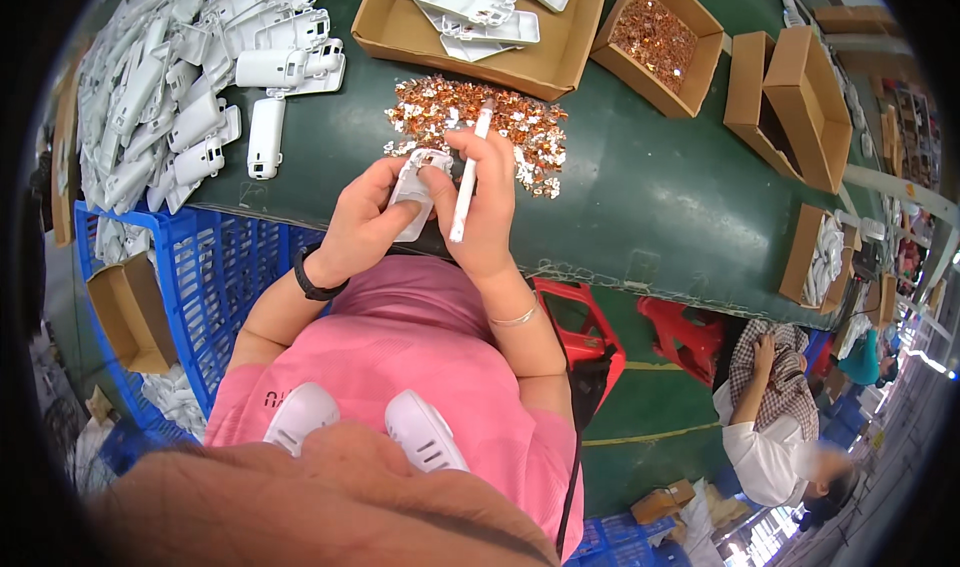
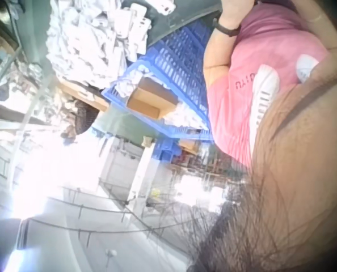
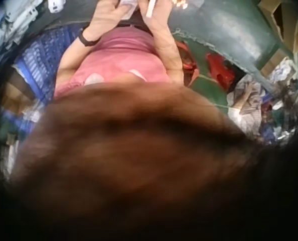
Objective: Manually inserting metal terminals into plastic housings at a factory assembly line workstation.
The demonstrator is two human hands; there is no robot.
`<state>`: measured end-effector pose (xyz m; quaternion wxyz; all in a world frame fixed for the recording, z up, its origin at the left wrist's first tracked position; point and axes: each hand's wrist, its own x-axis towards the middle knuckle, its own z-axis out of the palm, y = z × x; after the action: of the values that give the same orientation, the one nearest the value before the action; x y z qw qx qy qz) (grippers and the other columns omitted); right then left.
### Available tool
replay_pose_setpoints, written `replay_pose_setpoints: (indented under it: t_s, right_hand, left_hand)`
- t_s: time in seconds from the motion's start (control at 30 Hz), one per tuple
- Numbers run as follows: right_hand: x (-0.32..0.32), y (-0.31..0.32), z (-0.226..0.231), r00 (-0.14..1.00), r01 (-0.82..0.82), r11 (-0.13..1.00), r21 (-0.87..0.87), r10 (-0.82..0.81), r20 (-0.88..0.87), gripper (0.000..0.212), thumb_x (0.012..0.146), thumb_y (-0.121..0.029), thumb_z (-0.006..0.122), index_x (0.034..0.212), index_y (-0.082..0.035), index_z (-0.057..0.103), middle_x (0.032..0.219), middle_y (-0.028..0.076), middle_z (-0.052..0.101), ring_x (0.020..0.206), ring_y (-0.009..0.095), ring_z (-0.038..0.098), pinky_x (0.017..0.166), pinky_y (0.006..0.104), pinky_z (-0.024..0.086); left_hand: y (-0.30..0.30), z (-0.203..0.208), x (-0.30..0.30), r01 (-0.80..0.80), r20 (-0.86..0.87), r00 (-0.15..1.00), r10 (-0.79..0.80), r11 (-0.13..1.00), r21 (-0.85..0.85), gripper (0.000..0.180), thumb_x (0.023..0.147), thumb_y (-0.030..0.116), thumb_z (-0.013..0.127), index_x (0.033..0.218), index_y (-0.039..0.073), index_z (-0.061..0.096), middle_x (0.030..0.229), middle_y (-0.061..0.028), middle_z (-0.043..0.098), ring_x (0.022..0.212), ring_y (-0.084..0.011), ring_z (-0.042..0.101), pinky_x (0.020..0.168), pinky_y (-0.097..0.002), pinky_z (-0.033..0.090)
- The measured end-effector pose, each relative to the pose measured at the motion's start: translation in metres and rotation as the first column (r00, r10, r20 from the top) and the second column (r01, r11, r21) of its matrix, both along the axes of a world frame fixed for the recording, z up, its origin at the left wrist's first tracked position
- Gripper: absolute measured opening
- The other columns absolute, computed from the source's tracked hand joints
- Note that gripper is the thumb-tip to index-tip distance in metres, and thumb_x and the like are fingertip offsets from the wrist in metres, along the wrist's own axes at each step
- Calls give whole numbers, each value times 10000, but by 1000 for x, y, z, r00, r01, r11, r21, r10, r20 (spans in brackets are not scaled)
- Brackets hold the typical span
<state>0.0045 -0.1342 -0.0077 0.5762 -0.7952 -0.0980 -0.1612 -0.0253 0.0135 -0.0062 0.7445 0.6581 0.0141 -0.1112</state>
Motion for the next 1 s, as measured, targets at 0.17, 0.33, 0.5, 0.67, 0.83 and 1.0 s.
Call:
replay_pose_setpoints:
  t_s: [0.17,0.33,0.5,0.67,0.83,1.0]
  right_hand:
    - [2,-2,5,990,-139,990,17,140,-20,291,762,44,736,1020,-28,623,940,90,591,788,191,584,699,284,481]
    - [3,-6,-5,977,-160,983,91,171,-127,216,777,63,726,966,-2,644,821,35,597,721,96,561,655,233,462]
    - [0,-16,-7,994,-48,998,-35,51,101,236,785,19,689,1020,6,683,800,102,632,673,202,596,607,298,481]
    - [-20,-22,-11,981,-194,980,49,192,33,154,737,2,671,890,-6,653,658,108,584,540,235,549,511,328,451]
    - [-12,-16,-23,945,-278,961,8,272,180,154,795,61,645,917,10,565,771,157,617,606,239,580,563,333,481]
    - [-13,-6,-24,946,-246,969,-27,246,209,165,800,52,640,920,2,538,750,142,605,590,244,581,523,334,466]
  left_hand:
    - [-1,7,2,9,49,999,-13,997,80,288,880,5,566,1166,-25,553,975,-103,639,838,-162,639,715,-301,525]
    - [6,9,15,-23,293,940,-173,827,562,165,850,30,580,1002,-34,571,865,-205,637,766,-354,653,660,-419,516]
    - [5,1,20,-88,252,961,-110,745,661,115,801,73,598,826,-20,535,756,-240,603,707,-434,603,615,-493,479]
    - [2,-3,20,-125,300,947,-113,732,670,128,796,84,606,816,-18,531,733,-234,598,678,-429,599,590,-494,477]
    - [-3,-2,19,-113,285,950,-130,705,700,134,795,88,606,824,-17,529,738,-222,604,667,-421,604,579,-492,480]
    - [-6,-7,14,-188,343,931,-126,639,746,128,814,82,596,855,-15,524,764,-223,607,668,-420,606,588,-486,488]
